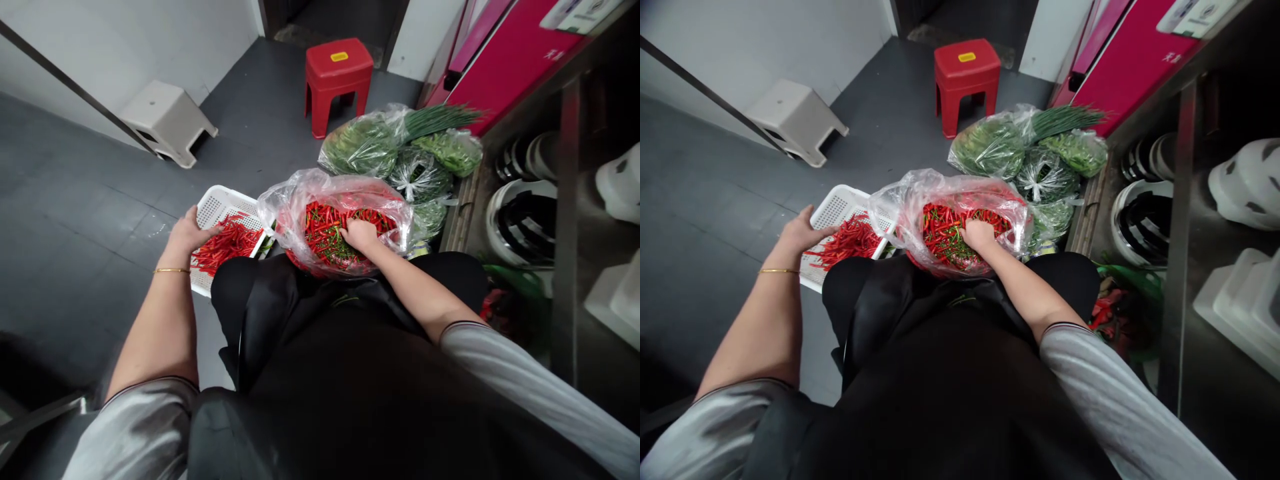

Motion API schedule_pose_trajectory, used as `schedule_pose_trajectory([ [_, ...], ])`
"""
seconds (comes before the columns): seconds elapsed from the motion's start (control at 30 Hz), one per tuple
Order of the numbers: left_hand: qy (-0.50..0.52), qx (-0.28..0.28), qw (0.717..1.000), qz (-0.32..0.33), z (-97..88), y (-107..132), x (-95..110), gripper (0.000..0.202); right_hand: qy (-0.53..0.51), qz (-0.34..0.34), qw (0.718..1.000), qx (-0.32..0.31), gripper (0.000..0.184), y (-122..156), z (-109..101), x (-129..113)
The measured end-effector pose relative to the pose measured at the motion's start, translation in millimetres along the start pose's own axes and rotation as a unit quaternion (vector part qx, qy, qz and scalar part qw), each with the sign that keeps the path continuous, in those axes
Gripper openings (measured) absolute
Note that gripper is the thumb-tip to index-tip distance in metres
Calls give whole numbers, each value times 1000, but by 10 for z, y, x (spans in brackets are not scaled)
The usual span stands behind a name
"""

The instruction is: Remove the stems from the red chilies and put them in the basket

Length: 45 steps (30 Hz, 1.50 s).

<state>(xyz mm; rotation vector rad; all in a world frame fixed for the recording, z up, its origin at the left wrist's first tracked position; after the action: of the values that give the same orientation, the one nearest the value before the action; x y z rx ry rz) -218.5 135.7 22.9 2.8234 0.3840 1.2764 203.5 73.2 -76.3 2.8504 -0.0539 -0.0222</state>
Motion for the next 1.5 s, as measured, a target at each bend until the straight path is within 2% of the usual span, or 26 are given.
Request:
schedule_pose_trajectory([
  [0.03, -44, 11, 999, 30, 24, 114, 221, 51, 1, 1, 1000, -1, 41, -24, 8, 7],
  [0.07, -78, -3, 995, 57, 122, 256, 469, 41, 3, -5, 1000, -2, 39, -37, 4, 14],
  [0.1, -49, -37, 992, 109, 286, 426, 775, 32, 6, -15, 1000, 0, 38, -39, -15, 18],
  [0.17, 53, -140, 973, 176, 762, 792, 1307, 22, 12, -37, 999, 12, 36, -4, -106, 22],
  [0.23, 115, -213, 954, 174, 1325, 1066, 1608, 11, 7, -51, 998, 40, 37, 75, -258, 21],
  [0.27, 131, -234, 952, 146, 1617, 1141, 1651, 17, 0, -62, 997, 53, 37, 126, -337, 10],
  [0.33, 178, -284, 941, 47, 2182, 1220, 1589, 27, -29, -102, 992, 65, 35, 233, -467, -39],
  [0.37, 224, -288, 931, 2, 2389, 1223, 1543, 30, -53, -126, 988, 66, 32, 281, -515, -63],
  [0.43, 331, -275, 901, -54, 2637, 1186, 1492, 32, -124, -157, 977, 74, 23, 346, -605, -61],
  [0.47, 379, -273, 881, -72, 2699, 1164, 1488, 32, -174, -160, 968, 82, 19, 358, -648, -26],
  [0.53, 444, -296, 840, -100, 2745, 1140, 1518, 28, -293, -152, 941, 70, 13, 349, -681, 64],
  [0.63, 472, -349, 799, -129, 2683, 1142, 1592, 21, -463, -162, 871, -14, 24, 351, -644, 76],
  [0.73, 466, -378, 792, -109, 2564, 1146, 1633, 13, -548, -214, 804, -84, 31, 469, -664, -65],
  [0.83, 449, -409, 786, -113, 2544, 1160, 1541, 8, -547, -295, 765, -170, 38, 665, -660, -288],
  [0.87, 443, -416, 783, -135, 2560, 1158, 1464, 8, -517, -325, 768, -192, 40, 724, -637, -360],
  [0.9, 437, -414, 782, -161, 2574, 1144, 1374, 8, -468, -350, 786, -200, 41, 758, -594, -417],
  [1.0, 430, -361, 805, -193, 2532, 1018, 1152, 4, -221, -337, 906, -129, 34, 647, -340, -482],
  [1.03, 435, -344, 814, -176, 2497, 967, 1135, 3, -130, -317, 935, -92, 30, 583, -243, -499],
  [1.07, 444, -335, 818, -148, 2463, 926, 1151, 3, -51, -305, 949, -61, 29, 532, -144, -536],
  [1.13, 455, -329, 823, -87, 2410, 877, 1212, 3, 47, -314, 948, -34, 31, 483, 54, -663],
  [1.2, 409, -319, 854, -45, 2395, 856, 1213, 3, 77, -329, 941, -32, 35, 448, 175, -747],
  [1.27, 290, -301, 909, -4, 2413, 848, 1161, 3, 63, -306, 950, -23, 37, 369, 134, -689],
  [1.33, 150, -296, 941, 62, 2462, 881, 1154, 6, 12, -267, 964, 5, 35, 275, -55, -518],
  [1.4, 70, -302, 941, 136, 2514, 951, 1213, 8, -79, -252, 964, 36, 34, 221, -299, -332],
  [1.43, 66, -315, 933, 163, 2534, 994, 1257, 6, -145, -262, 953, 38, 34, 216, -400, -264],
  [1.5, 120, -364, 906, 180, 2556, 1071, 1335, 7, -306, -299, 904, 13, 38, 231, -531, -180],
])
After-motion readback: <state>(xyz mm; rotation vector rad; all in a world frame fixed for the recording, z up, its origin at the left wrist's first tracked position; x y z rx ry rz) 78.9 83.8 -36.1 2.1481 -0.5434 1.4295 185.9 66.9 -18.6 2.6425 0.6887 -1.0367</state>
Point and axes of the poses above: each hand's wrist, its own y-axis away from the middle knuckle, its own z-axis out of the palm, x = y × z, the point moved 8 cm from there along -y, towards the middle knuckle, and after that the axes turned 2 degrees about y, right-handed, at the moved point
